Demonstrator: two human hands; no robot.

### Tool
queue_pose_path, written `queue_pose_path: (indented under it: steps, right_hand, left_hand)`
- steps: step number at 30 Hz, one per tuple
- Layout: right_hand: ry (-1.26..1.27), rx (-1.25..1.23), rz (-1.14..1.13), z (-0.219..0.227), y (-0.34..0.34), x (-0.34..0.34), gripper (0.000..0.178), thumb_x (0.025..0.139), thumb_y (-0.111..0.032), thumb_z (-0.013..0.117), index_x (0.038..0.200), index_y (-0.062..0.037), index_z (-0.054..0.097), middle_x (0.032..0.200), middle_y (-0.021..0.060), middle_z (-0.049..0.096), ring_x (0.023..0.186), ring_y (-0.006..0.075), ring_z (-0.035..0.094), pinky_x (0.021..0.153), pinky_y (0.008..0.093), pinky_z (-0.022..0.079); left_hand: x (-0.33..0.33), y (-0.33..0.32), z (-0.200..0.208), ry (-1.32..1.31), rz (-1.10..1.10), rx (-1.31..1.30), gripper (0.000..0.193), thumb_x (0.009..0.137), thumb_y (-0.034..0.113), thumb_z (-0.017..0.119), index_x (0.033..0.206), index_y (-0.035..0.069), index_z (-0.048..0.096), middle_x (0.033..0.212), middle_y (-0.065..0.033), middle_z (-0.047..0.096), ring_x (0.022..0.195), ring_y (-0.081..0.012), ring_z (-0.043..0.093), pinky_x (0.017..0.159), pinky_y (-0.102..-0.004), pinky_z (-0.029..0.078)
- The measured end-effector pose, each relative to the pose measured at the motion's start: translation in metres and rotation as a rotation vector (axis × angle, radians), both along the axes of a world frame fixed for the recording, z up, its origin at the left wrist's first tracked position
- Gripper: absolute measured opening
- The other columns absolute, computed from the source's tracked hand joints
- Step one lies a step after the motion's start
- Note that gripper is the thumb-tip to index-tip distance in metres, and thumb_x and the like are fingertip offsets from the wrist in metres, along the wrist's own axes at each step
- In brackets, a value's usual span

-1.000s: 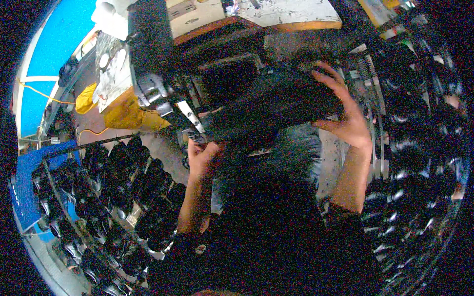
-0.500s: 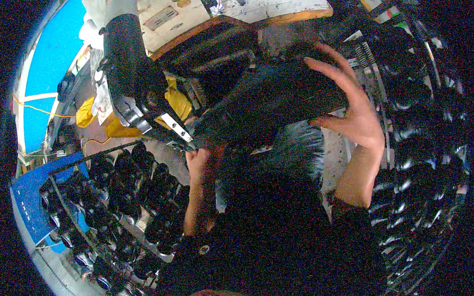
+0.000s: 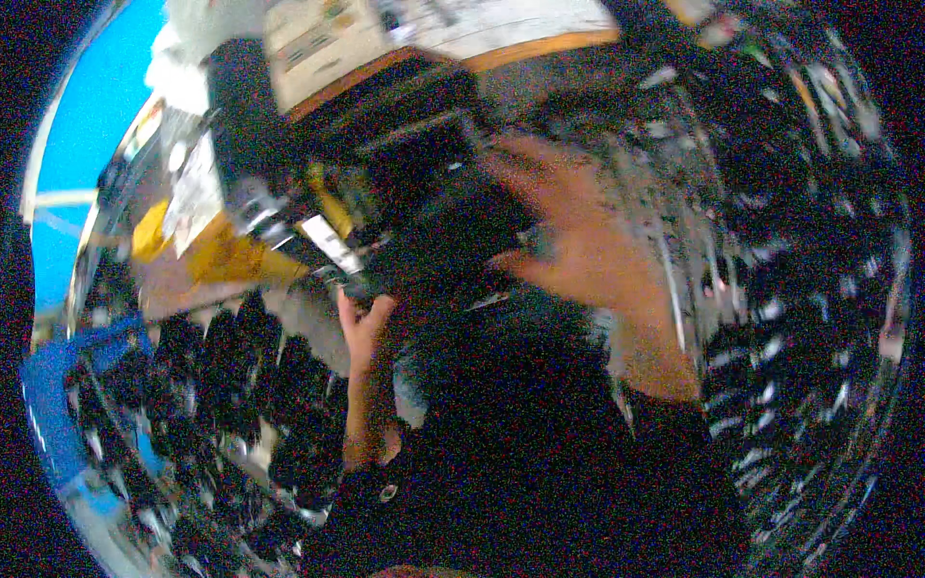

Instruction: The person takes shoes from a rack, trims the sole edges of each shoe using a trimming machine, and places the shoes back onto the rack.

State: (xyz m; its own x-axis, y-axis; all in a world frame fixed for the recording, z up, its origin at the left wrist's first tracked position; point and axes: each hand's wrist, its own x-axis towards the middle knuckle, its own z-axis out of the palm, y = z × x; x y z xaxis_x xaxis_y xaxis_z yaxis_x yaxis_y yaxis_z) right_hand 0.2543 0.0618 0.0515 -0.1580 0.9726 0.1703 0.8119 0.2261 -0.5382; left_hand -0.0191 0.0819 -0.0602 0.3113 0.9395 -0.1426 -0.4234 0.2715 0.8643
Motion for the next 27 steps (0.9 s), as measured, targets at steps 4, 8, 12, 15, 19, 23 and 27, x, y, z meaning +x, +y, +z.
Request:
queue_pose_path:
  steps: [4,8,12,15,19,23,27]
  right_hand:
    - [0.062,0.013,0.119,-0.013,-0.029,-0.037,0.079,0.077,-0.034,0.078,0.145,-0.01,0.046,0.135,0.0162,0.055,0.127,0.0364,0.051,0.107,0.0488,0.04]
    - [0.131,0.04,-0.143,0.04,-0.107,-0.023,0.078,0.077,-0.028,0.079,0.145,-0.01,0.045,0.125,0.0187,0.06,0.115,0.0372,0.058,0.098,0.0474,0.047]
    - [-0.174,0.2,-0.678,0.14,-0.263,0.01,0.079,0.071,-0.02,0.085,0.14,-0.0052,0.049,0.14,0.0165,0.054,0.127,0.0349,0.054,0.107,0.0458,0.043]
    - [-0.532,0.593,-1.32,0.177,-0.374,-0.023,0.074,0.062,-0.016,0.089,0.127,-0.0025,0.057,0.122,0.013,0.063,0.117,0.0275,0.059,0.104,0.0417,0.043]
    - [-0.583,0.931,-1.595,0.174,-0.438,-0.001,0.067,0.066,-0.002,0.087,0.125,-0.0031,0.055,0.122,0.0126,0.063,0.116,0.0251,0.059,0.105,0.0389,0.043]
    - [-0.63,0.696,-1.612,0.145,-0.482,0.111,0.049,0.074,0.007,0.075,0.118,-0.0047,0.056,0.127,0.0122,0.064,0.123,0.0276,0.059,0.108,0.0372,0.043]
    - [-0.943,0.266,-1.572,0.105,-0.507,0.179,0.055,0.074,0.002,0.073,0.125,-0.0077,0.053,0.13,0.01,0.061,0.13,0.0302,0.052,0.119,0.0458,0.028]
  left_hand:
    - [0.038,-0.005,0.01,0.266,-0.103,0.202,0.06,0.072,-0.005,0.069,0.128,0.001,0.049,0.124,-0.0093,0.051,0.118,-0.0215,0.051,0.104,-0.0366,0.044]
    - [0.061,-0.025,0.048,-0.06,-0.287,0.336,0.037,0.096,0.02,0.054,0.125,-0.001,0.046,0.126,-0.0145,0.052,0.119,-0.025,0.051,0.107,-0.0418,0.041]
    - [0.108,-0.048,0.042,-0.162,-0.628,0.451,0.027,0.105,0.013,0.039,0.123,-0.005,0.046,0.129,-0.0208,0.051,0.12,-0.0297,0.055,0.11,-0.049,0.042]
    - [0.115,-0.059,0.036,-0.094,-0.829,0.335,0.024,0.102,0.008,0.042,0.12,-0.005,0.05,0.122,-0.02,0.059,0.114,-0.0297,0.06,0.105,-0.0441,0.046]
    - [0.11,-0.084,0.027,0.013,-0.877,0.302,0.023,0.1,0.005,0.045,0.12,-0.004,0.051,0.119,-0.018,0.061,0.112,-0.0284,0.061,0.103,-0.0418,0.047]
    - [0.121,-0.093,0.024,0.062,-0.955,0.313,0.025,0.099,0.004,0.047,0.123,-0.004,0.052,0.122,-0.0174,0.061,0.111,-0.0271,0.061,0.104,-0.0418,0.046]
    - [0.114,-0.092,0.03,0.165,-0.925,0.318,0.025,0.1,0.005,0.049,0.124,-0.003,0.052,0.122,-0.0164,0.061,0.112,-0.0257,0.06,0.105,-0.0403,0.046]
